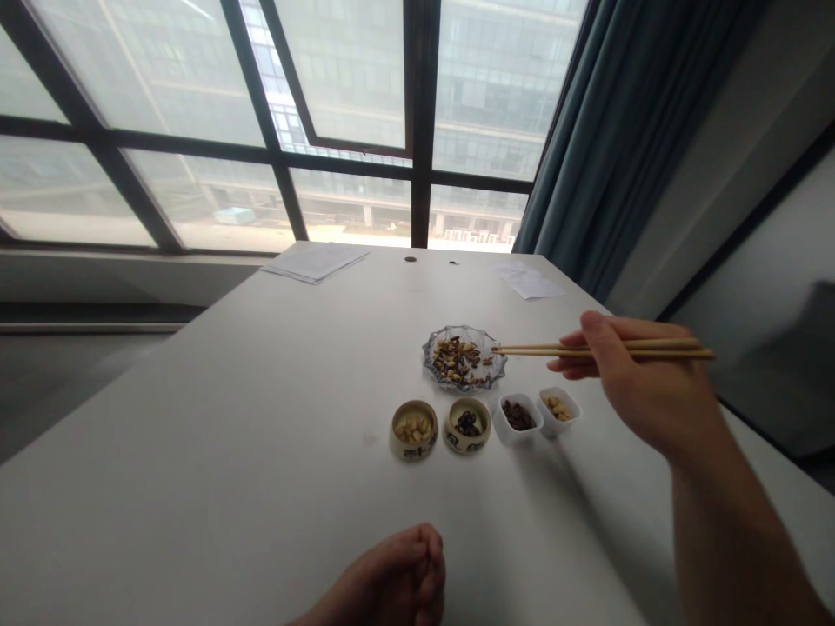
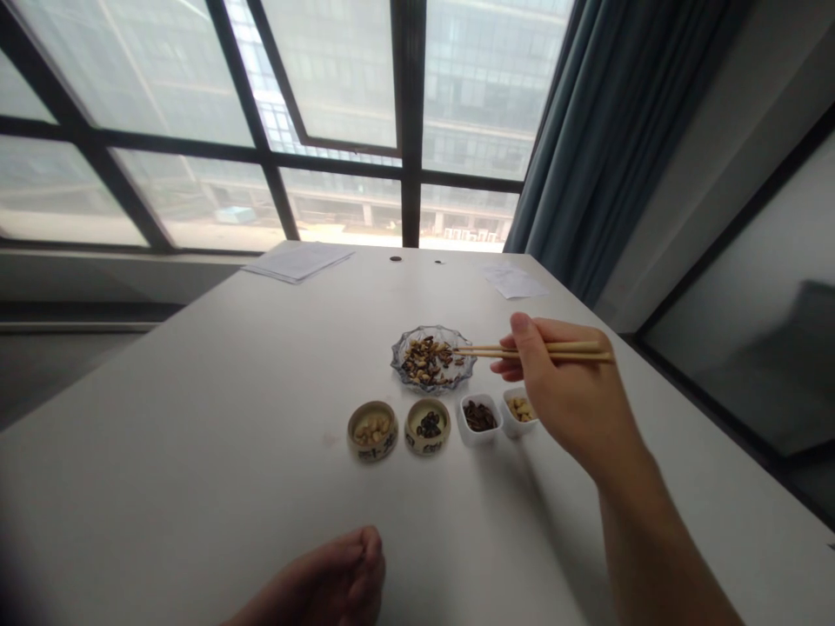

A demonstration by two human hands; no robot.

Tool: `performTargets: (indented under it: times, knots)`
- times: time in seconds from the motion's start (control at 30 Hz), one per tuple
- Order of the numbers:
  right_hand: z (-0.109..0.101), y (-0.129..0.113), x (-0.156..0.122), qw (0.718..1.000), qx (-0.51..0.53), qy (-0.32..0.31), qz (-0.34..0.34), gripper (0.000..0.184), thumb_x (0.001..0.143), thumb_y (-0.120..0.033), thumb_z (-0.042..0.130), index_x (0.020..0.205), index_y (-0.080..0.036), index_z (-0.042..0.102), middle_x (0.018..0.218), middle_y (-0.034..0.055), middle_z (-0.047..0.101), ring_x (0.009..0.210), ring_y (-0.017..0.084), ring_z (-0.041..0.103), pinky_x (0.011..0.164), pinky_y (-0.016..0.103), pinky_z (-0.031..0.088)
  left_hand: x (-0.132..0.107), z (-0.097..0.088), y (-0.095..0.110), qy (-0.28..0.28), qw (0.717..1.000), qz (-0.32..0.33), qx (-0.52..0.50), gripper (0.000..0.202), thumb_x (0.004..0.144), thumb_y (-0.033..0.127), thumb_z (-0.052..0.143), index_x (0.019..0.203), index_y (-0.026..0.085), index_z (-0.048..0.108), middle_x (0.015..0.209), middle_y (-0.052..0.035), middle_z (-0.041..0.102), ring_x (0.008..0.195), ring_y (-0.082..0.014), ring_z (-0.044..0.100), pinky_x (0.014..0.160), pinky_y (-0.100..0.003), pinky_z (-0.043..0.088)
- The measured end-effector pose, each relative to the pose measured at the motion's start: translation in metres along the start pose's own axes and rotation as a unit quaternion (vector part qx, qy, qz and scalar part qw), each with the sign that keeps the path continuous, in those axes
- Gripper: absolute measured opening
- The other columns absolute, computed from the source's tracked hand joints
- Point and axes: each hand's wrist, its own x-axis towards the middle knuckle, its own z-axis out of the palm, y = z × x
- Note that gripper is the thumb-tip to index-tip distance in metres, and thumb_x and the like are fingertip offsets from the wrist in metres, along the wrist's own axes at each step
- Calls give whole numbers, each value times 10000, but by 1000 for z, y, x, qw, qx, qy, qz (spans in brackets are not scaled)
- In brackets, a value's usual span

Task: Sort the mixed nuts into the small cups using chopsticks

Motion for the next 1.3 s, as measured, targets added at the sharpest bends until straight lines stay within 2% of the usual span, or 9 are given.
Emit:
performTargets:
  times: [0.1, 0.17, 0.37, 0.6, 0.73, 0.93, 1.1, 1.3]
  knots:
    - [-22, -17, -16, 998, -61, -24, 3, 488, 933, -642, 671, 802, -193, 810, 685, 122, 772, 559, 280, 765, 436, 320, 606, 1, -1, 1, 2, 1000, -8, -3, 96, 846, 253, 668, 810, 179, 620, 668, 22, 482, 558, -91, 447, 577, -247, 200]
    - [-28, -20, -22, 995, -91, -47, -6, 463, 941, -623, 672, 796, -207, 811, 678, 112, 771, 556, 280, 760, 439, 320, 594, 1, -1, 1, 2, 1000, 2, -14, 107, 835, 258, 688, 809, 176, 625, 662, 24, 473, 558, -87, 440, 576, -243, 199]
    - [-24, -13, -24, 988, -131, -79, -20, 421, 966, -574, 664, 828, -206, 816, 634, 72, 757, 523, 267, 741, 440, 314, 552, 0, -1, 0, -4, 1000, 4, -2, 116, 846, 263, 676, 803, 174, 617, 671, 16, 498, 558, -91, 443, 570, -252, 211]
    - [-18, -15, -23, 990, -117, -69, -39, 422, 979, -566, 649, 831, -203, 806, 650, 75, 754, 546, 266, 749, 451, 307, 543, 3, -4, 0, -12, 1000, -2, -14, 110, 827, 257, 695, 816, 175, 623, 653, 24, 492, 549, -90, 442, 564, -248, 209]
    - [-3, -8, -15, 995, -71, -58, -27, 478, 977, -615, 620, 835, -194, 797, 634, 80, 742, 540, 257, 742, 459, 301, 551, 0, -2, 0, -3, 1000, -3, -10, 108, 837, 257, 684, 819, 175, 616, 666, 21, 497, 556, -89, 445, 568, -247, 205]
    - [37, 32, 7, 995, -17, -94, -17, 543, 969, -660, 589, 800, -181, 779, 679, 81, 755, 573, 249, 735, 525, 324, 577, -2, -1, -1, -7, 1000, -2, 6, 114, 859, 267, 660, 831, 183, 589, 679, 22, 488, 560, -90, 434, 575, -256, 198]
    - [61, 56, 11, 988, -13, -150, -42, 459, 1008, -530, 583, 758, -192, 765, 714, 61, 764, 635, 237, 729, 592, 318, 564, -1, -2, -3, -5, 1000, 11, 17, 104, 879, 273, 629, 838, 187, 587, 670, 24, 477, 551, -93, 421, 580, -268, 200]
    - [71, 63, 10, 973, -47, -210, -83, 366, 1009, -393, 588, 755, -198, 764, 740, 38, 759, 692, 214, 693, 628, 293, 493, -1, -2, -3, -3, 1000, 9, 11, 97, 859, 269, 642, 844, 185, 595, 670, 21, 487, 556, -97, 433, 578, -264, 203]
